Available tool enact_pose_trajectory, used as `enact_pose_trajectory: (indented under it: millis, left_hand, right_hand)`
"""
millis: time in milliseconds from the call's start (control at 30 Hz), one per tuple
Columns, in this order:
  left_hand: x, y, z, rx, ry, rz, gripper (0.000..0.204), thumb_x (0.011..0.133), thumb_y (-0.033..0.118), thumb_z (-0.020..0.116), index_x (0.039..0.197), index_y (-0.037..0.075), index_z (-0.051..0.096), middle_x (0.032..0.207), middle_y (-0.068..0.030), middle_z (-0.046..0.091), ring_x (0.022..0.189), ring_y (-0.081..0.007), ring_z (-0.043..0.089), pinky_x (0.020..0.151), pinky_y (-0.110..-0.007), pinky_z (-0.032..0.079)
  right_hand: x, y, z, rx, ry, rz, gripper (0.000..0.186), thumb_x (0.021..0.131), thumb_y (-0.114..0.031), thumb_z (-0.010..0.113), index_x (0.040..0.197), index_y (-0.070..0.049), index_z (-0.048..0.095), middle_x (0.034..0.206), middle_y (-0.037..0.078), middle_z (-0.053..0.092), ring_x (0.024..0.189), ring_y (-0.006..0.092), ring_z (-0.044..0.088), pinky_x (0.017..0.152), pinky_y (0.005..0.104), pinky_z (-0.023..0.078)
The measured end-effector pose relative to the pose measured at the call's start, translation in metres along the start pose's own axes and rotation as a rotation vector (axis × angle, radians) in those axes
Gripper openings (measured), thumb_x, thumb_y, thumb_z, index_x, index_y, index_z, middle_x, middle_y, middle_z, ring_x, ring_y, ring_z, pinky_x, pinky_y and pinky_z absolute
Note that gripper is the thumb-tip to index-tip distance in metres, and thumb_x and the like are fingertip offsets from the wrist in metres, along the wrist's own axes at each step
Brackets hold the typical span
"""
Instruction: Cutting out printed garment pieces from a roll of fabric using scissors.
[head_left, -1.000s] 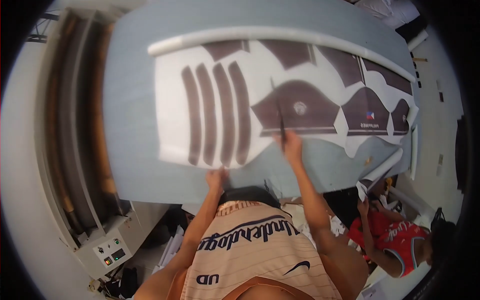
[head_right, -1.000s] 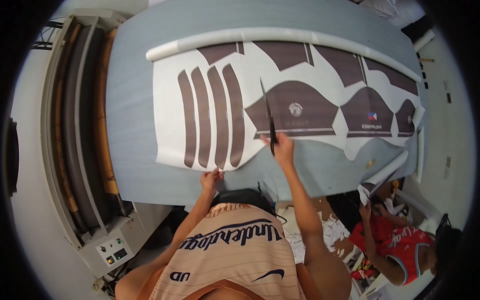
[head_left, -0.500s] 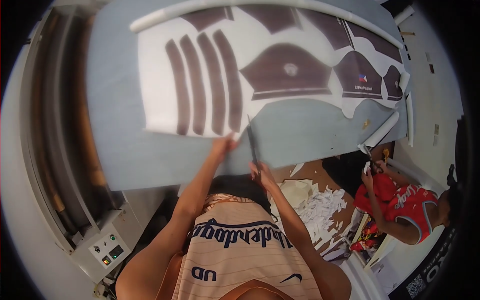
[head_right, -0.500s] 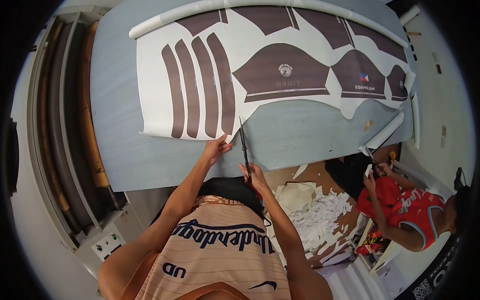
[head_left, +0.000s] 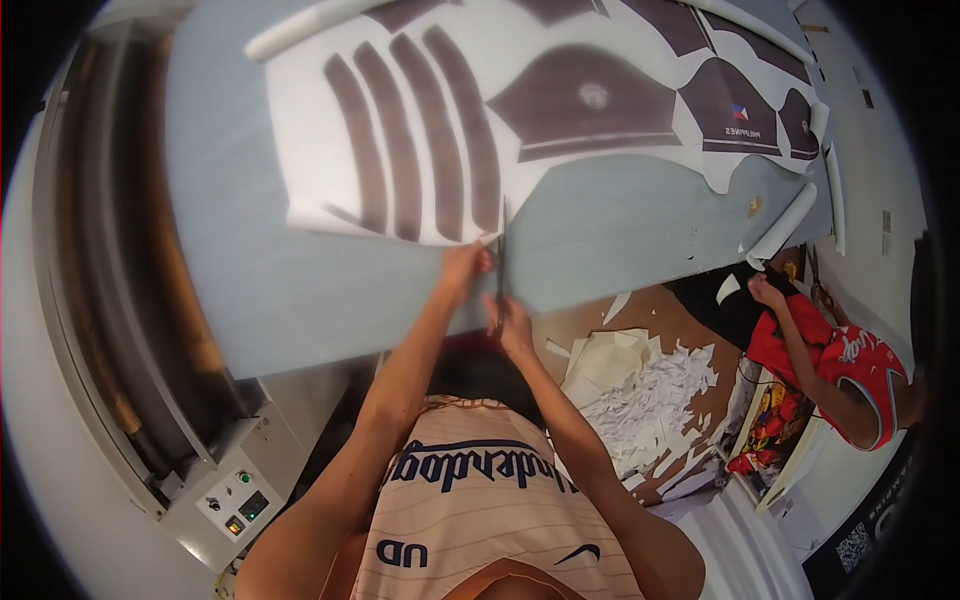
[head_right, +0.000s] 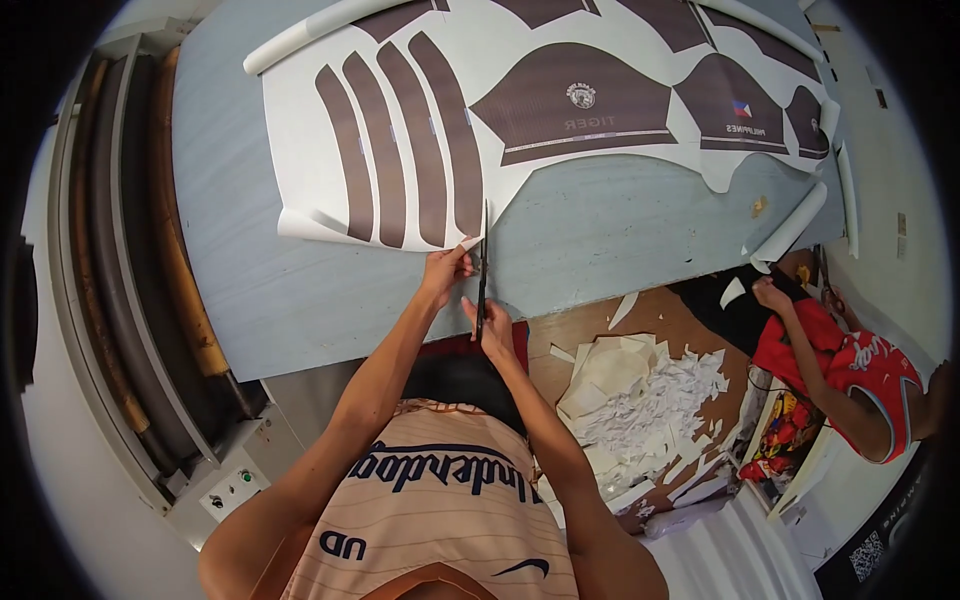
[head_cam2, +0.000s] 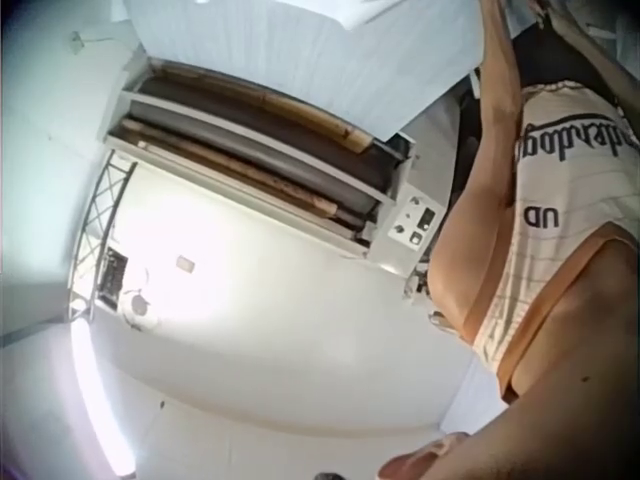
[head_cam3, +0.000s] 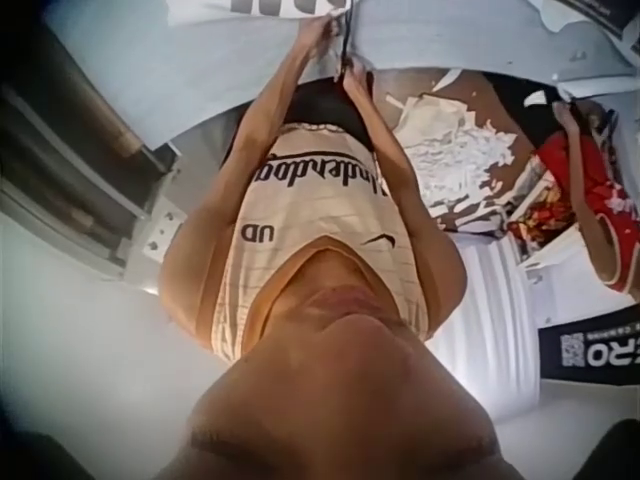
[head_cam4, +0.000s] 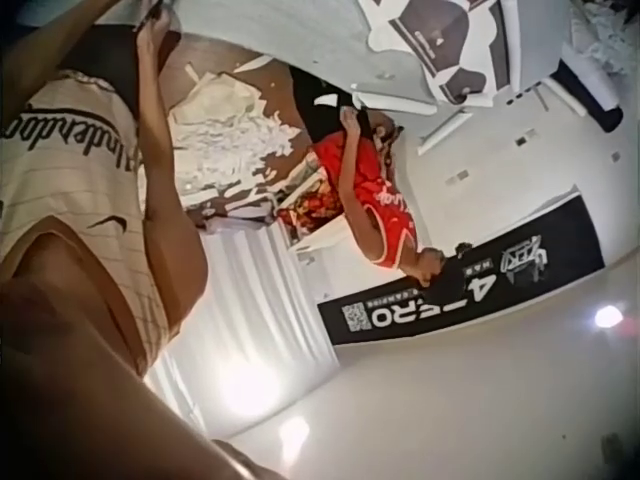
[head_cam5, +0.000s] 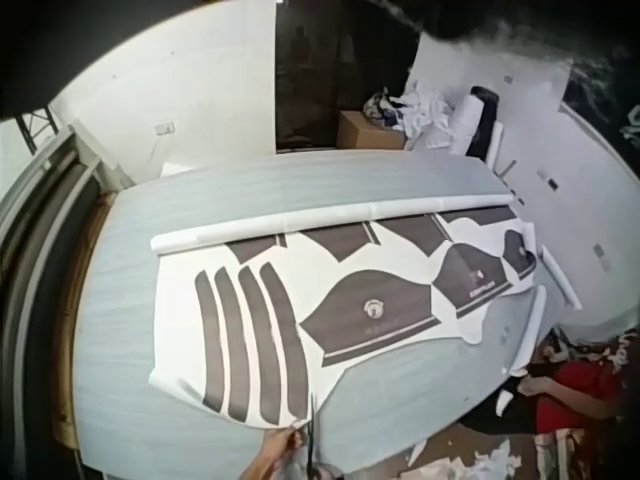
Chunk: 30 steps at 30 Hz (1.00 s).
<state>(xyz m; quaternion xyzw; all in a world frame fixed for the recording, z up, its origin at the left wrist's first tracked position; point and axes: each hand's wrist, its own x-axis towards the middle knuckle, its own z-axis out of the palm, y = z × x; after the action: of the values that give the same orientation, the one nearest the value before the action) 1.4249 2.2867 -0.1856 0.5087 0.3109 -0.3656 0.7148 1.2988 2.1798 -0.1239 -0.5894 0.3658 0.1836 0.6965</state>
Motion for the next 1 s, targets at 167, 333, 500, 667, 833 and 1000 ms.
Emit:
enact_pose_trajectory:
  millis: [167, 333, 500, 667, 833, 1000]
  left_hand:
    - [-0.002, 0.0, 0.002, 0.009, 0.017, -0.013, 0.039, 0.092, 0.039, 0.08, 0.071, 0.01, 0.065, 0.067, -0.002, 0.063, 0.059, -0.013, 0.058, 0.06, -0.026, 0.048]
    - [-0.001, 0.0, -0.002, 0.052, 0.015, -0.026, 0.039, 0.093, 0.039, 0.079, 0.071, 0.01, 0.065, 0.068, -0.0018, 0.063, 0.06, -0.0129, 0.059, 0.06, -0.026, 0.048]
    - [0.004, -0.001, -0.001, 0.067, 0.001, 0.0, 0.039, 0.094, 0.039, 0.078, 0.07, 0.011, 0.065, 0.068, -0.0008, 0.064, 0.06, -0.0124, 0.059, 0.061, -0.027, 0.048]
    - [0.019, -0.009, -0.014, 0.158, 0.013, -0.005, 0.036, 0.096, 0.039, 0.076, 0.074, 0.013, 0.066, 0.068, 0.0002, 0.064, 0.06, -0.0119, 0.059, 0.061, -0.029, 0.047]
    - [0.015, -0.005, -0.01, 0.153, 0.028, 0.006, 0.034, 0.097, 0.038, 0.075, 0.075, 0.013, 0.066, 0.067, 0.0004, 0.063, 0.059, -0.0111, 0.059, 0.059, -0.028, 0.045]
    - [0.008, 0.003, 0.002, 0.1, 0.002, 0.012, 0.031, 0.098, 0.034, 0.074, 0.075, 0.013, 0.066, 0.066, 0.0016, 0.063, 0.058, -0.011, 0.059, 0.059, -0.028, 0.046]
  right_hand:
    - [0.003, 0.003, 0.001, 0.037, 0.04, -0.021, 0.049, 0.091, -0.048, 0.079, 0.074, -0.01, 0.055, 0.058, -0.002, 0.051, 0.048, 0.009, 0.051, 0.045, 0.0263, 0.043]
    - [0.024, 0.0, -0.004, 0.062, 0.035, -0.033, 0.048, 0.089, -0.049, 0.081, 0.076, -0.009, 0.057, 0.058, -0.001, 0.051, 0.047, 0.0089, 0.051, 0.044, 0.0262, 0.041]
    - [0.062, -0.026, -0.023, 0.057, -0.052, -0.023, 0.034, 0.096, -0.041, 0.074, 0.089, -0.01, 0.063, 0.064, -0.004, 0.053, 0.052, 0.0087, 0.052, 0.047, 0.0256, 0.04]
    - [0.093, -0.065, -0.031, -0.02, -0.09, -0.041, 0.041, 0.091, -0.045, 0.078, 0.083, -0.009, 0.061, 0.06, -0.002, 0.053, 0.048, 0.0086, 0.051, 0.045, 0.0262, 0.04]
    - [0.112, -0.098, -0.036, -0.06, -0.102, -0.041, 0.051, 0.086, -0.051, 0.082, 0.073, -0.009, 0.056, 0.055, -0.001, 0.051, 0.044, 0.0093, 0.049, 0.043, 0.0271, 0.039]
    - [0.144, -0.121, -0.038, -0.112, -0.116, -0.071, 0.051, 0.085, -0.052, 0.083, 0.072, -0.009, 0.057, 0.054, -0.001, 0.05, 0.043, 0.0089, 0.047, 0.042, 0.0273, 0.038]
